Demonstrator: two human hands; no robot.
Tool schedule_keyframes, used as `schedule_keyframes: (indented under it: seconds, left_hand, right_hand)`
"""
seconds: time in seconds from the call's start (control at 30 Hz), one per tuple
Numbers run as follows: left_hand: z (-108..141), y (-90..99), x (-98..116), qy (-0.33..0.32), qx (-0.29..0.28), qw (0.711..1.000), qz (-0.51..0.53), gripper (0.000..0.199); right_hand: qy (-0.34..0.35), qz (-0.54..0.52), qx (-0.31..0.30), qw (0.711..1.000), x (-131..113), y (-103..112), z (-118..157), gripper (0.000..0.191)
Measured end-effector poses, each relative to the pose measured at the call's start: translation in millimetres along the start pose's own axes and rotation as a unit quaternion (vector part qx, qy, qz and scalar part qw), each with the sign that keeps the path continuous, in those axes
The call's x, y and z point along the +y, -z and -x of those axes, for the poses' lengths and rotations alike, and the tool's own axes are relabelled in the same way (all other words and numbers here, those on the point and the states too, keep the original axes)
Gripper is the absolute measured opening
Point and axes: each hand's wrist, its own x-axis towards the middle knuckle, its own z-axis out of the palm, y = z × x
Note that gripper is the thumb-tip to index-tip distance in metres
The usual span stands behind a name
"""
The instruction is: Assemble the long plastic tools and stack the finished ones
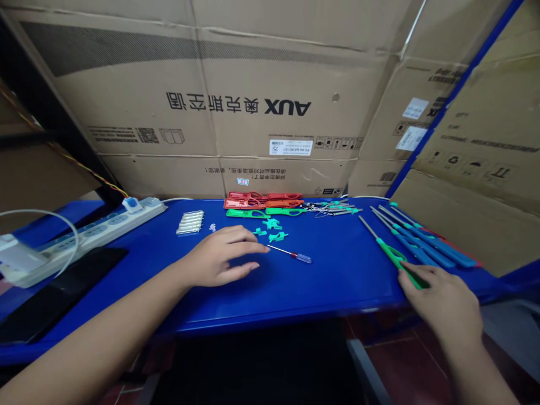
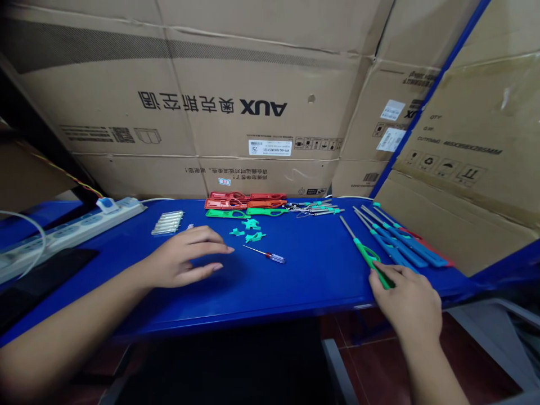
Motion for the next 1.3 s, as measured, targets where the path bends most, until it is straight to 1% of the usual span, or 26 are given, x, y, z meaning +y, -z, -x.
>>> schedule_keyframes:
  seconds: [0.1, 0.17, 0.23, 0.3, 0.37, 0.4, 0.43, 0.47, 0.5, 0.53, 0.57, 0.6, 0.63, 0.67, 0.7, 0.77, 0.8, 0.87, 0.93, 1.0, 1.07, 1.17, 1.23, 1.3]
  left_hand:
    - [-0.4, -0.1, -3.2, 0.006, -0.006, 1.000, 0.005, 0.027]
    - [0.0, -1.3, -3.8, 0.010, -0.019, 1.000, 0.013, 0.024]
    - [0.7, -3.5, -2.4, 0.010, -0.046, 0.999, 0.023, 0.021]
    - [0.7, -5.5, -0.9, 0.012, -0.071, 0.997, 0.028, 0.020]
    - [-1.8, -4.6, -3.4, 0.041, -0.080, 0.996, 0.002, 0.023]
    - [-4.4, -2.6, -7.5, 0.069, -0.081, 0.994, -0.021, 0.024]
    - [-7.9, 0.6, -13.7, 0.103, -0.086, 0.990, -0.047, 0.025]
    - [-12.1, 4.6, -22.1, 0.143, -0.093, 0.982, -0.076, 0.026]
    - [-16.6, 8.8, -32.1, 0.177, -0.112, 0.974, -0.089, 0.024]
    - [-20.9, 12.7, -43.1, 0.216, -0.133, 0.961, -0.107, 0.022]
    - [-24.4, 15.4, -54.3, 0.266, -0.141, 0.942, -0.148, 0.022]
    - [-26.8, 16.4, -64.9, 0.320, -0.140, 0.914, -0.207, 0.022]
    - [-27.9, 15.6, -74.1, 0.346, -0.132, 0.897, -0.239, 0.024]
    - [-27.6, 13.0, -81.6, 0.361, -0.127, 0.887, -0.259, 0.026]
    - [-26.1, 8.9, -87.3, 0.370, -0.124, 0.878, -0.277, 0.028]
    - [-21.2, -1.6, -93.8, 0.369, -0.133, 0.870, -0.297, 0.027]
    - [-18.6, -6.9, -95.5, 0.364, -0.142, 0.870, -0.302, 0.025]
    - [-14.6, -15.6, -97.8, 0.355, -0.161, 0.870, -0.303, 0.023]
    - [-12.6, -20.8, -100.7, 0.351, -0.172, 0.869, -0.302, 0.024]
    - [-11.9, -23.0, -104.6, 0.348, -0.176, 0.870, -0.303, 0.027]
    - [-11.5, -22.9, -107.9, 0.343, -0.176, 0.871, -0.306, 0.028]
    - [-11.0, -19.3, -107.0, 0.338, -0.166, 0.871, -0.315, 0.028]
    - [-11.4, -14.2, -100.5, 0.334, -0.153, 0.872, -0.324, 0.030]
    - [-12.3, -7.5, -90.0, 0.327, -0.138, 0.875, -0.330, 0.031]
  right_hand:
    - [-0.028, 0.011, -0.020, 0.999, 5.8, 0.8, -8.1, 0.046]
    - [-0.035, 0.026, -0.033, 0.998, 10.8, -1.6, -12.7, 0.046]
    - [-0.034, 0.043, -0.019, 0.998, 14.3, -4.6, -17.3, 0.045]
    - [-0.033, 0.052, 0.011, 0.998, 14.2, -5.1, -24.5, 0.042]
    - [-0.032, 0.049, 0.006, 0.998, 7.6, 0.1, -37.5, 0.041]
    - [-0.027, 0.046, -0.014, 0.998, 1.0, 5.1, -47.0, 0.042]
    - [-0.016, 0.041, -0.048, 0.998, -8.1, 11.4, -58.5, 0.044]
    - [-0.004, 0.034, -0.059, 0.998, -19.8, 18.3, -71.9, 0.048]
    - [0.009, 0.022, -0.057, 0.998, -34.0, 24.8, -86.8, 0.049]
    - [0.040, -0.001, -0.068, 0.997, -50.1, 29.9, -102.6, 0.050]
    - [0.070, -0.021, -0.065, 0.995, -67.4, 32.5, -118.8, 0.051]
    - [0.099, -0.034, -0.067, 0.992, -84.8, 31.9, -134.5, 0.052]
    - [0.110, -0.039, -0.064, 0.991, -101.1, 27.8, -149.0, 0.049]
    - [0.127, -0.043, -0.073, 0.988, -115.2, 20.4, -161.8, 0.046]
    - [0.147, -0.044, -0.097, 0.983, -126.2, 10.3, -172.3, 0.043]
    - [0.172, -0.052, -0.125, 0.976, -136.2, -14.2, -185.9, 0.040]
    - [0.180, -0.054, -0.138, 0.972, -135.0, -26.3, -189.3, 0.039]
    - [0.210, -0.062, -0.175, 0.960, -122.7, -45.7, -191.4, 0.033]
    - [0.224, -0.065, -0.196, 0.952, -103.2, -56.7, -191.2, 0.033]
    - [0.228, -0.067, -0.206, 0.949, -84.3, -62.2, -192.3, 0.035]
    - [0.233, -0.070, -0.218, 0.945, -71.0, -67.6, -195.7, 0.034]
    - [0.240, -0.072, -0.234, 0.939, -62.2, -81.8, -202.5, 0.027]
    - [0.241, -0.073, -0.237, 0.938, -60.4, -93.2, -206.3, 0.023]
    - [0.243, -0.076, -0.235, 0.938, -59.3, -102.6, -208.6, 0.024]
